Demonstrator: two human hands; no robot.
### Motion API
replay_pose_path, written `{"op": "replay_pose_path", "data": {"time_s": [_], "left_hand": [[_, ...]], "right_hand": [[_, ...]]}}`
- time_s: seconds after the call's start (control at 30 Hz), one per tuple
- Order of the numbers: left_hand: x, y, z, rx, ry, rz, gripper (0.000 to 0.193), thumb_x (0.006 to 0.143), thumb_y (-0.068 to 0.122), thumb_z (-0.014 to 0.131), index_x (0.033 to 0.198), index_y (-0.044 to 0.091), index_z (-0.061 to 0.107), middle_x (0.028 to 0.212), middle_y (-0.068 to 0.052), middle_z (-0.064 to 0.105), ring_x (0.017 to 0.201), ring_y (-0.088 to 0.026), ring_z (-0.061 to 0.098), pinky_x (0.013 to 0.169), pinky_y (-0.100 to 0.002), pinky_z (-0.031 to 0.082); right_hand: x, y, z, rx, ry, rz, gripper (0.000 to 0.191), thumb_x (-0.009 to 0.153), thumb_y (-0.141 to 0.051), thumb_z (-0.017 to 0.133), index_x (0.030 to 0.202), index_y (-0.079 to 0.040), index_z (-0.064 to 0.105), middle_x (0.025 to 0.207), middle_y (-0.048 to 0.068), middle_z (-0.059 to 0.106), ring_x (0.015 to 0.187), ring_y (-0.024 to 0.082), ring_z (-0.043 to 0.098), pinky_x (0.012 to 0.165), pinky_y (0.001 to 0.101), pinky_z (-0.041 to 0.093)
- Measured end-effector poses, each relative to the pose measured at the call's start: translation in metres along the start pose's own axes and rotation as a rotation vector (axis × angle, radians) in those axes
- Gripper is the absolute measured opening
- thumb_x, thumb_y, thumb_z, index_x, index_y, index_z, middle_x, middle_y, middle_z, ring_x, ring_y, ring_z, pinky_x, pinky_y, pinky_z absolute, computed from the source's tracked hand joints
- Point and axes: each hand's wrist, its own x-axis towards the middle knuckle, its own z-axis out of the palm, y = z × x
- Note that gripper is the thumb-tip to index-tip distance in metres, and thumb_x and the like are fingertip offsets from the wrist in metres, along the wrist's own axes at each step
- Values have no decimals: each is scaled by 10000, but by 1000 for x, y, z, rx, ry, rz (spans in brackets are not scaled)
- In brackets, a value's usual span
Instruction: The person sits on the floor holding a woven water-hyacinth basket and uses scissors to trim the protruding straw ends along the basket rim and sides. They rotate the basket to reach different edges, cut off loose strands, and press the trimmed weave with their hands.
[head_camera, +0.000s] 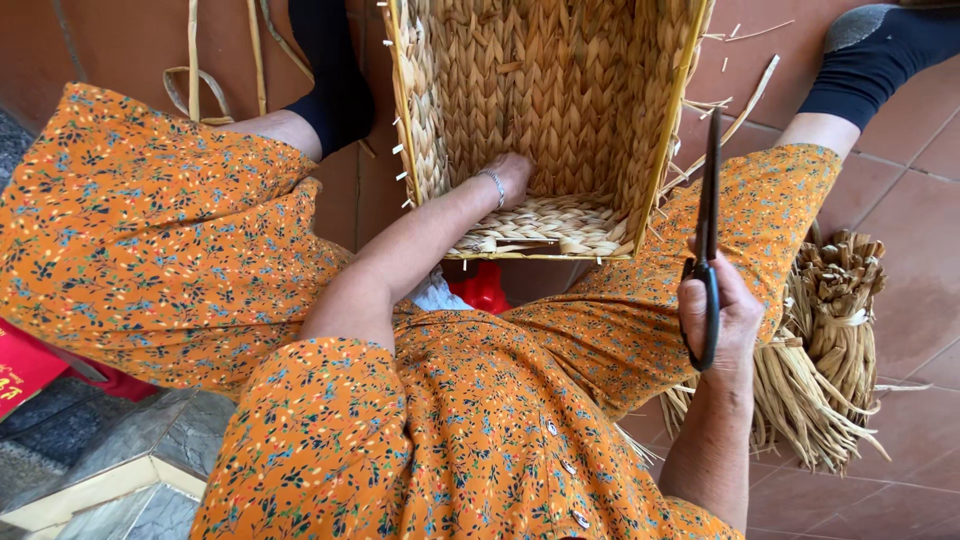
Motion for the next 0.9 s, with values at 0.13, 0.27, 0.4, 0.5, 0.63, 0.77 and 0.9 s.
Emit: {"op": "replay_pose_path", "data": {"time_s": [0.13, 0.27, 0.4, 0.5, 0.63, 0.77, 0.9], "left_hand": [[-15, -4, 6, -133, -43, -93, 283, 896, 107, 694, 1155, -4, 721, 1177, -190, 731, 1091, -290, 716, 958, -357, 582], [-22, -7, 6, -132, -11, 55, 385, 862, 24, 657, 1201, 176, 758, 1229, -122, 707, 1148, -297, 666, 1007, -384, 520], [-20, -16, 7, -46, -14, 149, 358, 875, 70, 657, 1189, 208, 758, 1236, -103, 698, 1154, -306, 657, 976, -409, 519], [-13, -18, 8, 133, -19, 169, 292, 889, 86, 657, 1152, 144, 768, 1232, -120, 709, 1152, -320, 667, 943, -427, 548], [-1, -8, 9, 321, -77, 195, 256, 910, 122, 666, 1142, 61, 756, 1205, -162, 732, 1129, -338, 692, 922, -432, 569], [-1, -6, 3, 154, -42, 115, 278, 874, 135, 702, 1133, 54, 762, 1216, -184, 719, 1150, -335, 684, 975, -409, 553], [-28, 0, -14, 6, 57, 55, 382, 821, 165, 747, 1191, 77, 711, 1305, -159, 630, 1272, -343, 550, 1104, -535, 394]], "right_hand": [[-4, 11, 8, 67, -16, 24, 530, 1026, -310, 700, 1457, -16, 606, 906, -56, 601, 746, 10, 529, 664, 173, 432], [-6, 17, 14, 10, 14, -5, 519, 1014, -291, 707, 1447, -18, 615, 885, -51, 602, 746, 17, 538, 661, 177, 441], [-7, 19, 15, 34, 5, 20, 515, 1025, -285, 700, 1456, -20, 607, 928, -53, 613, 770, 16, 533, 683, 178, 441], [-2, 21, 17, 27, 8, 27, 514, 1012, -283, 698, 1447, -26, 608, 912, -47, 626, 748, 19, 547, 657, 183, 450], [-4, 23, 16, 23, 8, 37, 524, 1008, -282, 701, 1451, -19, 604, 945, -43, 639, 782, 19, 559, 696, 181, 468], [-4, 22, 16, -32, 16, -48, 515, 1022, -280, 708, 1450, -11, 611, 945, -36, 627, 795, 24, 549, 706, 186, 465], [7, 18, 16, 99, 8, -46, 518, 1017, -261, 710, 1450, -2, 597, 913, -51, 603, 751, 16, 545, 644, 173, 438]]}}
